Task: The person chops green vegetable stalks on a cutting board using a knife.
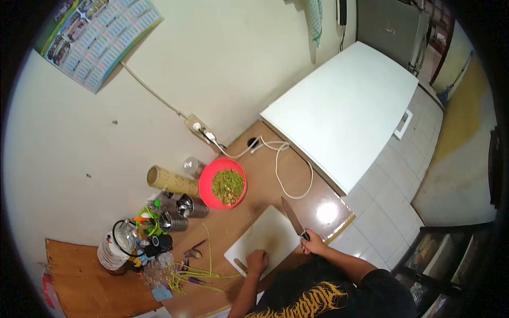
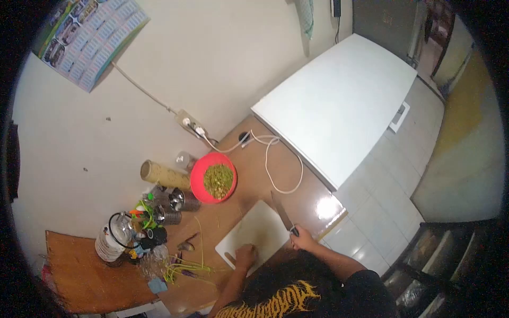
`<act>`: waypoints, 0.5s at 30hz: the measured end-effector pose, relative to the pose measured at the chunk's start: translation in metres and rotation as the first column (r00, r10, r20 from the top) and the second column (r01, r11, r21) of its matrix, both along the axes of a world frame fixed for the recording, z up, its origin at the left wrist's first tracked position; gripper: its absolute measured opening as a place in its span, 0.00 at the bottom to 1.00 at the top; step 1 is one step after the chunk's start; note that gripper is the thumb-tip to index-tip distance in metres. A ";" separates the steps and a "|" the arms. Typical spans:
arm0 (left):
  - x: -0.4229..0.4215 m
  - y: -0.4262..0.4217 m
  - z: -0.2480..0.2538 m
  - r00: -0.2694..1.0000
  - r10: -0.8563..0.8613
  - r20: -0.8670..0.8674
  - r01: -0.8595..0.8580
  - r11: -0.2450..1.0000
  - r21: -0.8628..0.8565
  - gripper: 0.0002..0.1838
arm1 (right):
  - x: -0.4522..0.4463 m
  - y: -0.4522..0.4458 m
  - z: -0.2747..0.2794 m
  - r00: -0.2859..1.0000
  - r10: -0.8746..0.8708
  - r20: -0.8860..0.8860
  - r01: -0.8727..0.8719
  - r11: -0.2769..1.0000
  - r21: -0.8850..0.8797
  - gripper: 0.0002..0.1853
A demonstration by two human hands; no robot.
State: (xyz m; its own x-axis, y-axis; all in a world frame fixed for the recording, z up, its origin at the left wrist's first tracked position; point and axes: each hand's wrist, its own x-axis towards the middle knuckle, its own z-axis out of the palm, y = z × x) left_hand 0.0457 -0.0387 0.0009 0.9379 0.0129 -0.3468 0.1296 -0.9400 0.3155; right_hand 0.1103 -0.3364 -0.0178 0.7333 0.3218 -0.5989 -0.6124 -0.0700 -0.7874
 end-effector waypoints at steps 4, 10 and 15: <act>0.019 -0.025 -0.013 0.997 0.007 0.076 -0.004 0.999 -0.039 0.10 | 0.008 -0.001 -0.015 0.993 0.103 0.062 -0.102 0.994 -0.026 0.10; 0.028 -0.041 -0.005 0.990 0.109 0.094 -0.099 0.989 -0.108 0.13 | 0.017 -0.008 -0.013 0.953 0.281 0.115 -0.275 0.959 -0.065 0.12; 0.017 -0.036 -0.025 0.971 0.215 0.106 -0.189 0.959 -0.212 0.12 | 0.024 -0.007 -0.024 0.879 0.418 0.228 -0.382 0.905 -0.185 0.12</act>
